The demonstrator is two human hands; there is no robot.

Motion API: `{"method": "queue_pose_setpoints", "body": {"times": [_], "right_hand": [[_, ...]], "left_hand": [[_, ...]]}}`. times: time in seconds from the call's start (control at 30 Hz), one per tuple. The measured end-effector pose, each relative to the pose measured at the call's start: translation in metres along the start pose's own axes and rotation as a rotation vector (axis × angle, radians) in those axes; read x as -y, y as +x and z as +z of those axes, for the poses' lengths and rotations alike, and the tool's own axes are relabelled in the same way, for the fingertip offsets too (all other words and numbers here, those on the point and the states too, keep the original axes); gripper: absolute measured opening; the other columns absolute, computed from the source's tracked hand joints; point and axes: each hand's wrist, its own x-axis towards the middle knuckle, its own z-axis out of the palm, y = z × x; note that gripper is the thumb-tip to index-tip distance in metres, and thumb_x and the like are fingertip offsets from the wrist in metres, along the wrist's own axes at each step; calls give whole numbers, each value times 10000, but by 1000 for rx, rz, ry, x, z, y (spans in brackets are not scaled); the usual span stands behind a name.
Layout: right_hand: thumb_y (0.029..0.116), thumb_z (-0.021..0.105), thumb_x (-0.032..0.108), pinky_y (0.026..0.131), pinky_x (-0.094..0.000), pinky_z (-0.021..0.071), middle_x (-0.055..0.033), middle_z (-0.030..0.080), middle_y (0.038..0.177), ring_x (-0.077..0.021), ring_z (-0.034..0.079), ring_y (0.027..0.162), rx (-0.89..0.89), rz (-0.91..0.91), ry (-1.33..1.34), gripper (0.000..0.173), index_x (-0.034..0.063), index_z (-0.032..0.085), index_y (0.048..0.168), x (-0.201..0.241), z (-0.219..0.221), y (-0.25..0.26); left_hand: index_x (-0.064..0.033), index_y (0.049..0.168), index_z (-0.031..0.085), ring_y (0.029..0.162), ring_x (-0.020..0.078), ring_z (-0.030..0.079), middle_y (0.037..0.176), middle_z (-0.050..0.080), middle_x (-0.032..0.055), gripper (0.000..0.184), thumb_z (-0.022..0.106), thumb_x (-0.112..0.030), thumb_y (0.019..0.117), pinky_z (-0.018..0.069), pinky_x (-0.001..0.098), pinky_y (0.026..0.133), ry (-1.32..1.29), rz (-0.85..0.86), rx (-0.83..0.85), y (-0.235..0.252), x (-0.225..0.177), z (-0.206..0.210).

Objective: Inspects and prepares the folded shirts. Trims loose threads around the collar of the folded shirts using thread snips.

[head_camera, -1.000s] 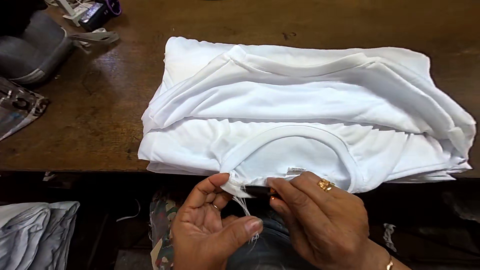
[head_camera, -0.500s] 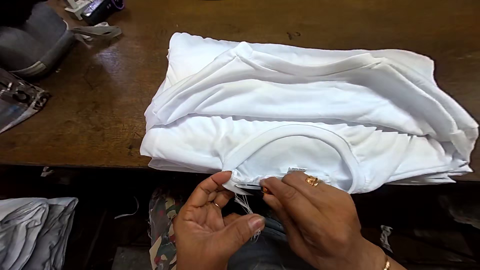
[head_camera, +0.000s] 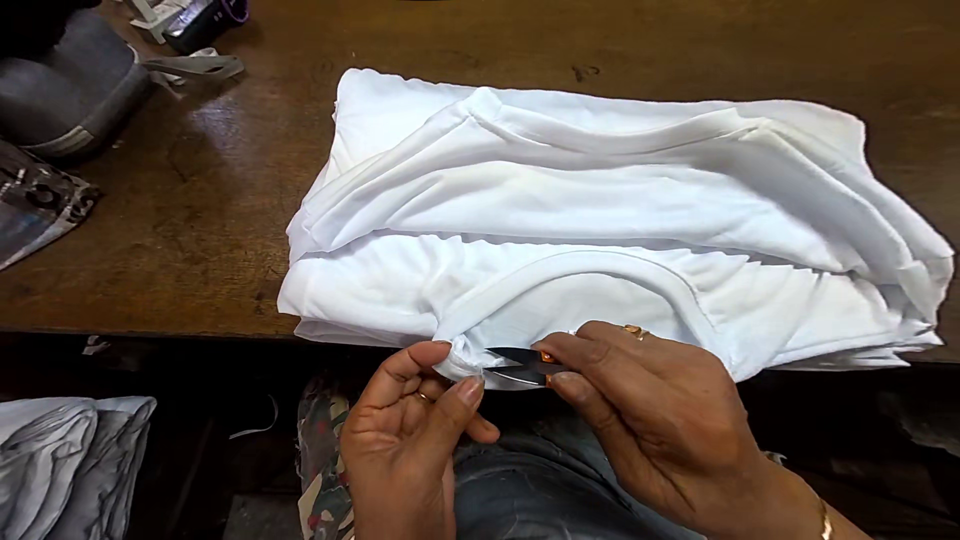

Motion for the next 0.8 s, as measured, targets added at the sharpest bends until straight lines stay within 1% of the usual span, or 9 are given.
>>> {"method": "queue_pose_setpoints", "body": {"times": [0.07, 0.13, 0.2, 0.33, 0.4, 0.57, 0.8], "right_hand": [[1086, 431, 260, 536, -258, 363, -14, 558, 766, -109, 509, 657, -9, -18, -22, 362, 36, 716, 1068, 2, 2, 1], [1082, 443, 251, 548, -258, 375, -19, 569, 774, -116, 520, 674, -20, -24, -23, 350, 37, 719, 1069, 4, 3, 1], [1082, 444, 251, 538, -257, 359, -17, 553, 763, -118, 507, 664, -29, -25, -37, 348, 37, 717, 1060, 5, 6, 1], [1073, 457, 247, 543, -266, 366, -27, 560, 766, -130, 513, 668, -37, -32, -82, 337, 30, 716, 1065, 7, 8, 0], [1071, 472, 247, 532, -271, 351, -29, 546, 751, -136, 499, 653, -46, -43, -99, 328, 27, 716, 1060, 8, 9, 0], [1065, 500, 255, 536, -287, 360, -52, 584, 767, -158, 519, 665, -52, -43, -169, 318, 23, 718, 1068, 13, 6, -2], [1065, 492, 246, 537, -279, 363, -44, 584, 761, -147, 523, 662, -71, -28, -154, 311, 29, 714, 1049, 15, 9, -3]], "left_hand": [[28, 1135, 691, 638, 160, 710, 912, 722, 186, 305, 746, 87, 841, 618, 263, 570, 23, 10, -1, 0, 0, 1], [30, 1138, 690, 635, 160, 708, 909, 721, 189, 306, 743, 90, 842, 617, 263, 567, 29, 10, -5, 0, 0, 1], [33, 1138, 689, 627, 159, 704, 903, 718, 189, 306, 742, 92, 842, 614, 259, 560, 30, 3, -5, 0, 1, 0], [35, 1136, 692, 627, 158, 703, 910, 717, 192, 310, 743, 97, 836, 613, 257, 555, 42, -13, -5, 0, 0, -1], [34, 1135, 695, 629, 159, 705, 909, 718, 193, 309, 744, 95, 835, 614, 258, 558, 53, -14, -6, 0, -1, -1], [41, 1127, 699, 646, 174, 712, 920, 719, 192, 297, 755, 77, 838, 628, 279, 579, 68, 12, 17, -1, -1, -2], [39, 1125, 711, 632, 159, 710, 895, 726, 188, 295, 741, 91, 836, 623, 267, 573, 41, -12, -6, -2, -2, -1]]}}
